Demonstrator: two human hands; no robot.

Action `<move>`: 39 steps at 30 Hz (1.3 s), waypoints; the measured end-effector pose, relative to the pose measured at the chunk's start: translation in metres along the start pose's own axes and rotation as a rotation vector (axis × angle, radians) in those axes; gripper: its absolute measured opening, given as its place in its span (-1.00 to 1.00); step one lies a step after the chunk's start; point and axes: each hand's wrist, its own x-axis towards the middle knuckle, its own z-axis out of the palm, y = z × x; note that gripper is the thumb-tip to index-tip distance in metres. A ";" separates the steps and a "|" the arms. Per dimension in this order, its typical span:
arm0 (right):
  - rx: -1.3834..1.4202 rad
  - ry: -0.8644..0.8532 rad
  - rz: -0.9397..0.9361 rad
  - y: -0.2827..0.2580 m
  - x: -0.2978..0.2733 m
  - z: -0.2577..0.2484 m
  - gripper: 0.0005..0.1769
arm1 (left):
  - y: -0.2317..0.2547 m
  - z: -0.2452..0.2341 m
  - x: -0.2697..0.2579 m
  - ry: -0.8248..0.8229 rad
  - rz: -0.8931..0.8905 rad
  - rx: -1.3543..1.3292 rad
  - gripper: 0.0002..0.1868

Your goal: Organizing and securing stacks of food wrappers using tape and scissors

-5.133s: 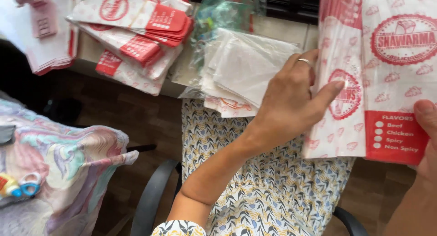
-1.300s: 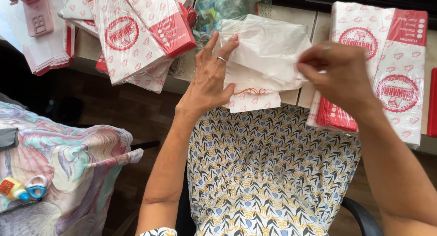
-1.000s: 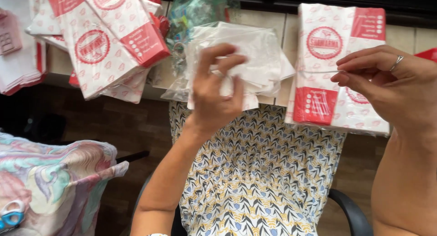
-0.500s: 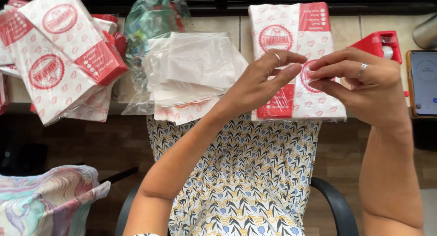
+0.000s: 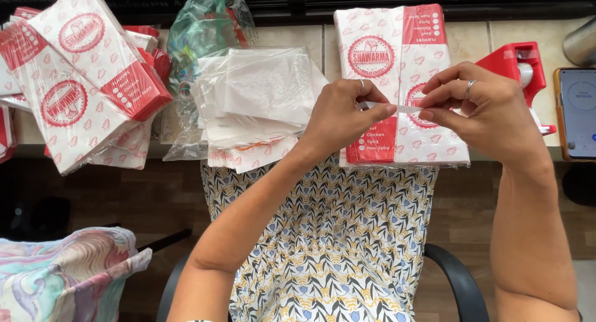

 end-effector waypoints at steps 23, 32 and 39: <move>-0.137 0.355 -0.316 0.064 0.010 0.041 -0.82 | -0.058 0.030 0.022 0.485 0.343 0.085 -0.96; -0.343 0.239 -0.334 0.077 -0.003 0.044 -0.77 | -0.085 0.026 0.019 0.414 0.511 0.132 -0.81; -0.401 0.192 -0.376 0.061 0.005 0.054 -0.46 | -0.093 0.026 0.018 0.324 0.611 0.271 -0.82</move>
